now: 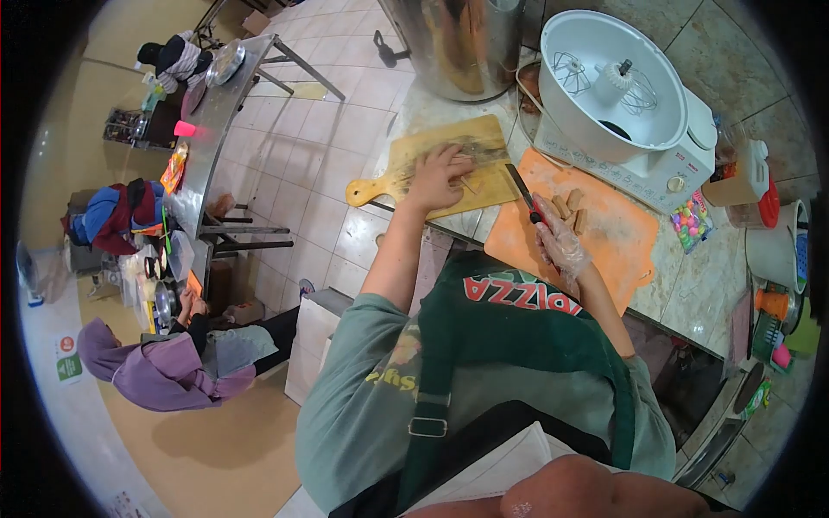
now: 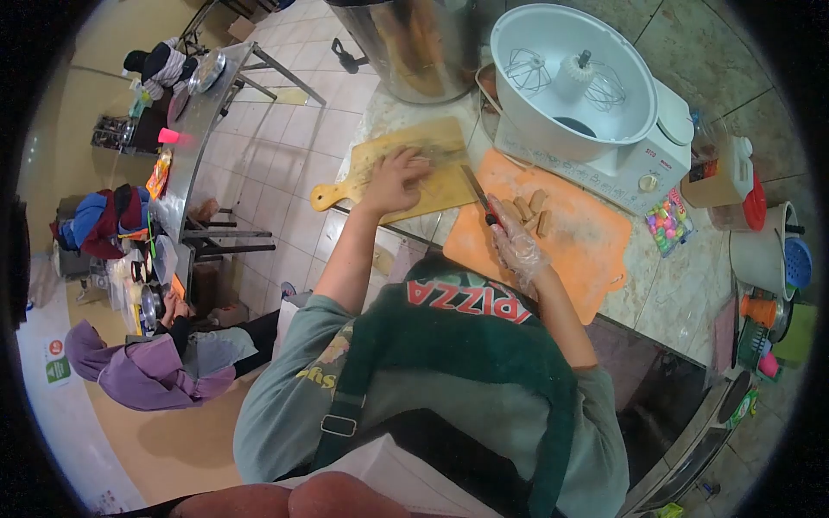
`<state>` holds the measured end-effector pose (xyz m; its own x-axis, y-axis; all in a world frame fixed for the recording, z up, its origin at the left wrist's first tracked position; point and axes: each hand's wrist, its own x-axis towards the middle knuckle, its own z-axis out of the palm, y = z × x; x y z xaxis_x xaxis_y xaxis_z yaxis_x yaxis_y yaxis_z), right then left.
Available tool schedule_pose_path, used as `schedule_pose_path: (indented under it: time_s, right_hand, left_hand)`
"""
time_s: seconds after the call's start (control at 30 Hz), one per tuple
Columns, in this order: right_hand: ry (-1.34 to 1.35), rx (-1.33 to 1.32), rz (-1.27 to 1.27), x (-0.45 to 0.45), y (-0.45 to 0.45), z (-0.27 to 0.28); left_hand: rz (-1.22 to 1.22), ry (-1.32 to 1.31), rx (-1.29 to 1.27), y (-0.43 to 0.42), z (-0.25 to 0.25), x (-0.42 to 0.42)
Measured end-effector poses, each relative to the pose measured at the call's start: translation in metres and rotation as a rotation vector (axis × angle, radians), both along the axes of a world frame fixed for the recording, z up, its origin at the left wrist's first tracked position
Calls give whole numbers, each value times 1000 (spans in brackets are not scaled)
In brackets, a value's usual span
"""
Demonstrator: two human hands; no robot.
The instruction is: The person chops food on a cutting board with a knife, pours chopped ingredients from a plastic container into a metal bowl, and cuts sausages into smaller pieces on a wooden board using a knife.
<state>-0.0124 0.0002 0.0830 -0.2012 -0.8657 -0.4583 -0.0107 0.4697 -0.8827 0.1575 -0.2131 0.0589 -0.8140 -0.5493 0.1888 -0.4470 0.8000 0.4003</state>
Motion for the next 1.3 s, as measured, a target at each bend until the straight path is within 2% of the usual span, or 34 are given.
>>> schedule_pose_path:
  time_s: [0.07, 0.2, 0.27, 0.5, 0.57, 0.67, 0.7, 0.77, 0.97, 1.1, 1.17, 1.27, 1.3]
  right_hand:
    - [-10, 1, 6, 0, -1, 1]
    - [43, -31, 20, 0, -2, 1]
    - [53, -33, 22, 0, -1, 2]
    - [55, -33, 40, 2, -1, 6]
    - [64, -61, 36, 3, -2, 10]
    - [52, 74, 52, 4, -3, 17]
    - [79, 46, 60, 4, -2, 12]
    - [109, 16, 67, 4, -2, 11]
    - [146, -109, 65, 5, 1, -3]
    - [71, 13, 30, 13, -2, 9]
    - [38, 39, 11, 16, -4, 9]
    - [52, 122, 60, 18, -9, -5]
    - [188, 70, 89, 20, -12, -15]
  left_hand:
    - [-107, 26, -74, 6, 0, 0]
    - [-107, 11, -124, 19, -13, -5]
    - [33, 63, -79, 26, -23, -5]
    - [132, 86, -21, 39, -38, -10]
    - [244, 266, 61, 43, -39, -16]
    - [273, 330, 93, 48, -38, -29]
    - [274, 332, 93, 48, -40, -32]
    - [221, 165, 127, 47, -44, -37]
    - [132, 169, 178, 45, -44, -24]
    - [87, 211, 157, 29, -32, -8]
    - [129, 269, 25, 17, -26, -5]
    - [94, 167, -69, 3, -24, -2]
    - [88, 168, -69, 2, -23, -2]
